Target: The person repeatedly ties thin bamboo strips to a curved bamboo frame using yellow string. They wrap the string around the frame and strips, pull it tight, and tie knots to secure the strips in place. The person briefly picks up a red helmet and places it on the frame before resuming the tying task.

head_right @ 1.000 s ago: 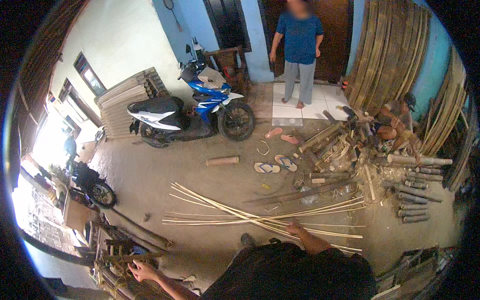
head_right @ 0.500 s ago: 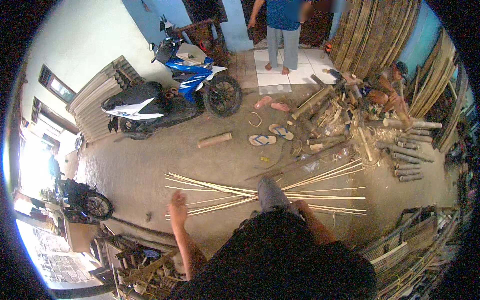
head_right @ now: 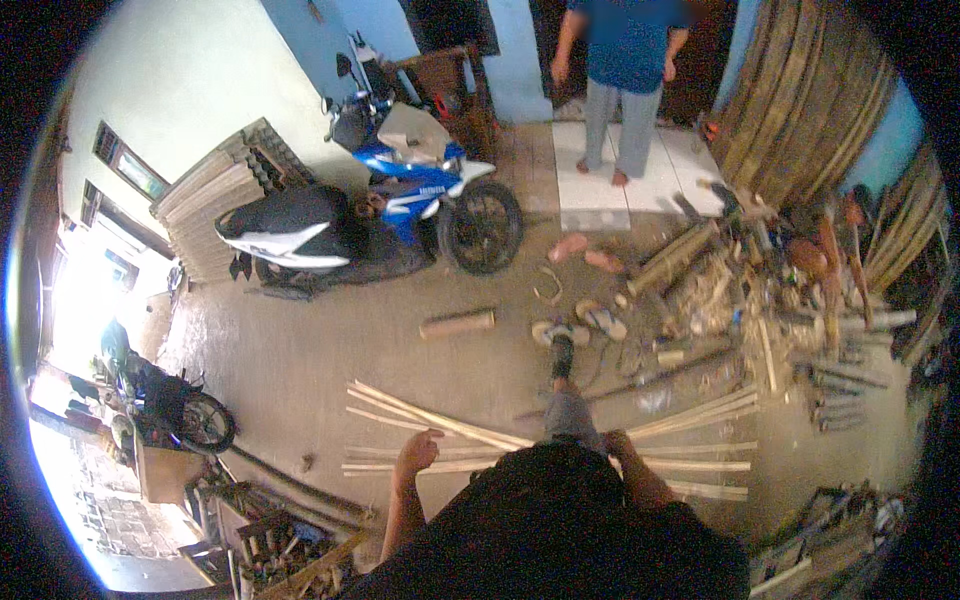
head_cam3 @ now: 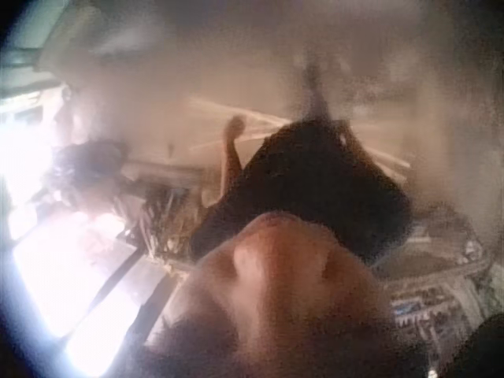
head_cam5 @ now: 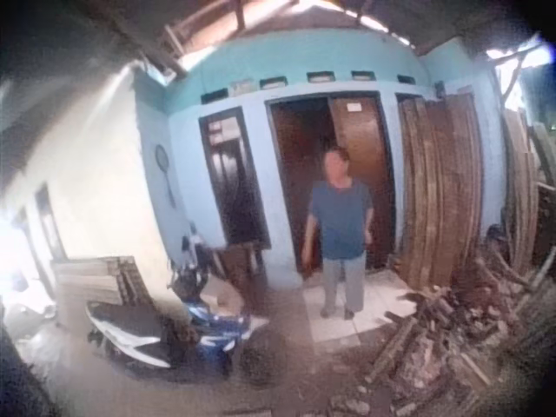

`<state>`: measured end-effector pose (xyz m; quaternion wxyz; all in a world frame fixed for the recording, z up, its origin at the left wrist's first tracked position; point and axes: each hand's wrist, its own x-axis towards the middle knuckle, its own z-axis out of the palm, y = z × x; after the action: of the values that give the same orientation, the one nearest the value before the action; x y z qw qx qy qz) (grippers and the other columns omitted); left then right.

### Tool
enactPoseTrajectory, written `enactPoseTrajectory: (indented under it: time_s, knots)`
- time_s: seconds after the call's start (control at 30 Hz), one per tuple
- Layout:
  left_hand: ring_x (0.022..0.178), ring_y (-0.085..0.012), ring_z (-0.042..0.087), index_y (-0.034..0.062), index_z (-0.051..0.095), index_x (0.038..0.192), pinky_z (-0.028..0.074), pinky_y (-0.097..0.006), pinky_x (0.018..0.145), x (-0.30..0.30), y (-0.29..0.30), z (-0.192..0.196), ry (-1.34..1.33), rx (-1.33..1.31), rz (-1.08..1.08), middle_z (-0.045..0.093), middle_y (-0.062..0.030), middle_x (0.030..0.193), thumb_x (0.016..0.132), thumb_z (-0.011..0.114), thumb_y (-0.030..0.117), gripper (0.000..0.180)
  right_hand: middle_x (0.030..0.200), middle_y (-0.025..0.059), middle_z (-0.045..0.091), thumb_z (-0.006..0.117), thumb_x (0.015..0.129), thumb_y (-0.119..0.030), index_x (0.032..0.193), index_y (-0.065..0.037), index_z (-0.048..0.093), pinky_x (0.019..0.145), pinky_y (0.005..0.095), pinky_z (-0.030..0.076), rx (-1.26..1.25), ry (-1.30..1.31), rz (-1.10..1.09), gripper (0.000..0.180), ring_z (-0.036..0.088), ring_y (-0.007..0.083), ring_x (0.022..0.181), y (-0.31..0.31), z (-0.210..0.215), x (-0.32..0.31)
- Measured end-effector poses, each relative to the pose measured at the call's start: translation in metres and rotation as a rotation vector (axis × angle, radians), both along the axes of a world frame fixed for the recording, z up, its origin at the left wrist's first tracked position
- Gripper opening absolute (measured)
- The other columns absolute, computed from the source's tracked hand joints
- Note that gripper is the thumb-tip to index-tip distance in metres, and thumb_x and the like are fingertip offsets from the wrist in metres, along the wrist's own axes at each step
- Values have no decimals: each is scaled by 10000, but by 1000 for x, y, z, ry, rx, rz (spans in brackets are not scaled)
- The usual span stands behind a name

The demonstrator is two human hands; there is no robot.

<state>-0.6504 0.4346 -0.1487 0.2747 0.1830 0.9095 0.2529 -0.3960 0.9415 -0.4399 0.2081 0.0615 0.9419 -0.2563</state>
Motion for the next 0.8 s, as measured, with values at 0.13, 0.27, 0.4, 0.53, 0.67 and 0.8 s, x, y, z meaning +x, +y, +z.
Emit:
enactPoseTrajectory:
  time_s: [0.13, 0.27, 0.4, 0.53, 0.67, 0.8]
  knots:
    - [1087, -386, 631, 108, 680, 1149, 491, -484, 959, -84, 66, -66, -109, 9, 100, 679, -210, 1129, 837, 514, 172, 360, 859, 156, 704, 610, 844, -268, 929, -61, 711, 701, 443, 536, 71, 5, -21, 246, 673, 330, 792, 122, -31, -104]
    - [973, -368, 673, 88, 663, 1171, 517, -471, 908, -157, 72, -102, 307, 175, -342, 687, -184, 1118, 889, 550, 265, 351, 735, 116, 672, 579, 888, -281, 815, -51, 683, 650, 408, 518, -232, -133, -429, 263, 651, 257, 687, 142, 80, -273]
    - [774, -295, 710, -6, 647, 1157, 525, -412, 796, -193, 169, -60, -272, 180, 640, 722, -188, 888, 937, 555, 353, 431, 598, 80, 624, 560, 924, -299, 694, -42, 641, 586, 373, 500, -596, 21, -721, 354, 618, 187, 552, 211, 212, -406]
    - [821, -283, 717, -7, 680, 1117, 525, -403, 779, -238, 209, -88, -265, 117, 577, 718, -186, 818, 928, 562, 355, 425, 730, 92, 657, 585, 923, -335, 820, -39, 653, 657, 374, 513, -155, 366, -570, 321, 647, 221, 692, 291, 199, -504]
    - [814, -331, 711, 65, 720, 842, 541, -427, 730, -275, 211, -156, -8, -388, -182, 714, -156, 780, 791, 685, 363, 304, 929, 94, 665, 594, 919, -354, 965, -65, 650, 755, 373, 513, -47, 430, -480, 297, 640, 251, 851, 299, 178, -588]
    - [790, -324, 707, 78, 687, 796, 541, -432, 685, -325, 204, -161, -202, -318, -11, 711, -152, 776, 751, 712, 333, 261, 973, 88, 664, 574, 928, -388, 1067, -76, 644, 809, 386, 498, 57, 148, -385, 348, 633, 261, 953, 271, 161, -657]
